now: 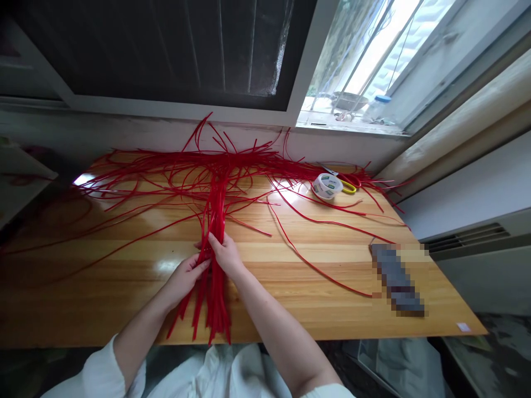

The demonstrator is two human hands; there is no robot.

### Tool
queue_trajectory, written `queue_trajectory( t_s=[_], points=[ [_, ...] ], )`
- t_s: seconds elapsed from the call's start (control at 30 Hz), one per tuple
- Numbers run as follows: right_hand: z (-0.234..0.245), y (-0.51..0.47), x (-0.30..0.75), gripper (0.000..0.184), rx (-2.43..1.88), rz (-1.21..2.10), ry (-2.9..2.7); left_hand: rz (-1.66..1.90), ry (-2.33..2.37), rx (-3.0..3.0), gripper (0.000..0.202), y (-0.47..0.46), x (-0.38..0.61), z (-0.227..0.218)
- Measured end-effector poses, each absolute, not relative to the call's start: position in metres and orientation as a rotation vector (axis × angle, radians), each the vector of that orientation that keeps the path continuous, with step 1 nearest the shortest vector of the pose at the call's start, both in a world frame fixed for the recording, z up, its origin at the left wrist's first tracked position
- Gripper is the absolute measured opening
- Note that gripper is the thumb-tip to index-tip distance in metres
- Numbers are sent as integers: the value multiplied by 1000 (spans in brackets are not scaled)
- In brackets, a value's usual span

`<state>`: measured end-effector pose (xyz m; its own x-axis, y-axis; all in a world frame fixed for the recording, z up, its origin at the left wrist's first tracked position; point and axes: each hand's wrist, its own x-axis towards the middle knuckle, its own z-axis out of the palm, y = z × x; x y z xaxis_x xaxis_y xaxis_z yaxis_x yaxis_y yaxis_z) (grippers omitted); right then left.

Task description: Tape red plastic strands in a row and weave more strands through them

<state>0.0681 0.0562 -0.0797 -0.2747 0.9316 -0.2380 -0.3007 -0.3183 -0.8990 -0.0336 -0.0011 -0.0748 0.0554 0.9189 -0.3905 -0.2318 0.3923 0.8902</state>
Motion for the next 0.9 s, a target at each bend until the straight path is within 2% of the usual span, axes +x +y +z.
queue_trajectory(
  t_s=[0.23,0.37,0.47,0.73,0.9],
  points=[
    [-91,69,63,48,-1168,1627,-924,945,1214,497,43,-1,-27,-68],
    [-98,70,60,50,-1245,1585,-984,1032,1158,622,51,1,-25,-73],
    [-97,70,62,50,-1267,1587,-1068,1038,1198,722,48,4,-29,-76],
    [-71,69,96,40,-986,1992,-1262,930,1172,726,40,3,-39,-78],
    [-65,72,115,39,-1178,2048,-1243,900,1213,688,42,3,-39,-75]
  ],
)
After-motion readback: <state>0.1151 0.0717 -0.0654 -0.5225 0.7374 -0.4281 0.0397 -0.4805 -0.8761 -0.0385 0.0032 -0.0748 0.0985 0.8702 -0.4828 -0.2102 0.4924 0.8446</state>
